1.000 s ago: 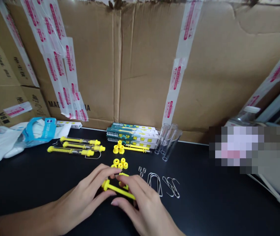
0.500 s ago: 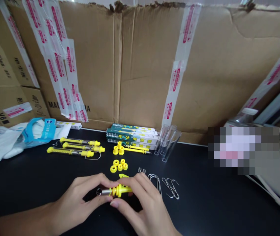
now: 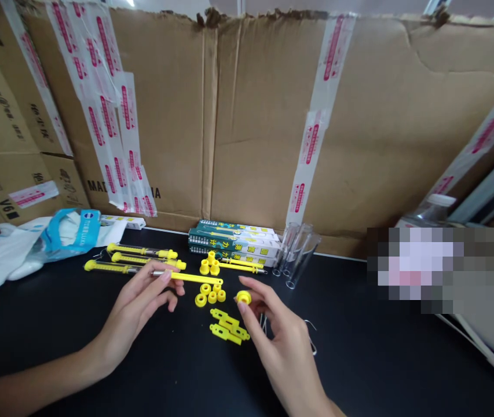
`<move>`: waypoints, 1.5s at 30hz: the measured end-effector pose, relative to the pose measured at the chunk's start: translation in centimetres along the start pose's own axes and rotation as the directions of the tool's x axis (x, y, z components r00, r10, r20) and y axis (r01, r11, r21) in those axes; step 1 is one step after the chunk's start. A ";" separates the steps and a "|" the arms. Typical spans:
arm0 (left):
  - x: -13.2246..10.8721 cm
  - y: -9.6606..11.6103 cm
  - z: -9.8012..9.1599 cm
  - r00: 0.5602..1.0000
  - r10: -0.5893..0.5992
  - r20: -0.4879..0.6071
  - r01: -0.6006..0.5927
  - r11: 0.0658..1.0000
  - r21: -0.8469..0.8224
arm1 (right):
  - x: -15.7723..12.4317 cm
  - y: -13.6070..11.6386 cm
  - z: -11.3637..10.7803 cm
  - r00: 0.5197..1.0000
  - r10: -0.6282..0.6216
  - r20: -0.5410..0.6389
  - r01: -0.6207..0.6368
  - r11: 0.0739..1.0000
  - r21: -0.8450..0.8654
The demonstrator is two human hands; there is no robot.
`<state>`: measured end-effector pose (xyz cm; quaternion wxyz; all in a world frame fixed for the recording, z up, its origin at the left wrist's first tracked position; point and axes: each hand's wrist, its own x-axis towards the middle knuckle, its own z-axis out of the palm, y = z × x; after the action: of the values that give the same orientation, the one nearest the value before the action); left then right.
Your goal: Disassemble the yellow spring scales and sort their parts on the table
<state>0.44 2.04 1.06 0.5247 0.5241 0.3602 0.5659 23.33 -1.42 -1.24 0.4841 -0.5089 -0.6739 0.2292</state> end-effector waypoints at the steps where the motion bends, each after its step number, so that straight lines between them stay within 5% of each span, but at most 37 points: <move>1: 0.1 0.0 0.1 1.000 -0.009 -0.012 0.009 1.000 0.007 | -0.1 -0.1 0.1 1.000 -0.004 0.028 0.003 1.000 0.020; 4: 0.3 -0.2 0.2 0.999 -0.012 -0.034 0.013 0.999 0.033 | -0.4 -0.8 0.8 0.982 -0.141 0.125 0.145 0.989 -0.028; 8: 0.3 -0.4 0.3 0.999 0.001 -0.043 0.003 0.997 0.072 | -0.3 -2.0 2.0 0.884 -0.387 0.262 0.422 0.902 -0.090; 12: 0.5 -0.6 0.3 1.000 0.014 -0.019 -0.012 0.994 0.112 | 0.0 -2.0 2.9 0.851 -0.446 0.279 0.514 0.816 -0.264; 20: -0.1 -0.4 0.3 0.999 0.039 0.038 -0.045 0.981 0.191 | -0.4 -1.2 2.2 0.889 -0.457 -0.032 0.406 0.819 -0.405; 24: -0.9 -0.4 0.2 0.986 -0.001 0.167 -0.040 0.971 0.237 | 0.4 -1.0 1.4 0.888 -0.453 0.085 0.445 0.795 -0.412; 29: -1.4 -0.4 0.2 0.946 -0.036 0.321 -0.058 0.959 0.278 | 1.2 -1.0 -0.2 0.809 -0.520 0.274 0.586 0.755 -0.295; 36: -1.2 -0.4 0.4 0.967 -0.037 0.250 -0.043 0.951 0.307 | 0.2 -1.3 -0.4 0.782 -0.563 0.268 0.622 0.677 -0.393; 39: -1.0 -0.4 0.3 0.989 -0.001 0.151 -0.047 0.948 0.314 | 1.1 -0.5 -1.0 0.840 -0.516 0.168 0.529 0.711 -0.463; 42: -1.0 -0.4 -0.1 0.982 0.075 0.175 -0.149 0.873 0.464 | 2.7 0.9 -2.1 0.904 -0.428 0.012 0.368 0.761 -0.534; 45: -1.4 -0.1 -0.5 0.872 0.185 0.453 -0.446 0.680 0.582 | 3.8 2.6 -2.9 0.932 -0.363 -0.020 0.287 0.769 -0.572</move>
<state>-0.14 0.75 0.55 0.2488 0.8255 0.3396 0.3759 27.02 2.45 -0.47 0.3884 -0.5172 -0.7562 -0.0990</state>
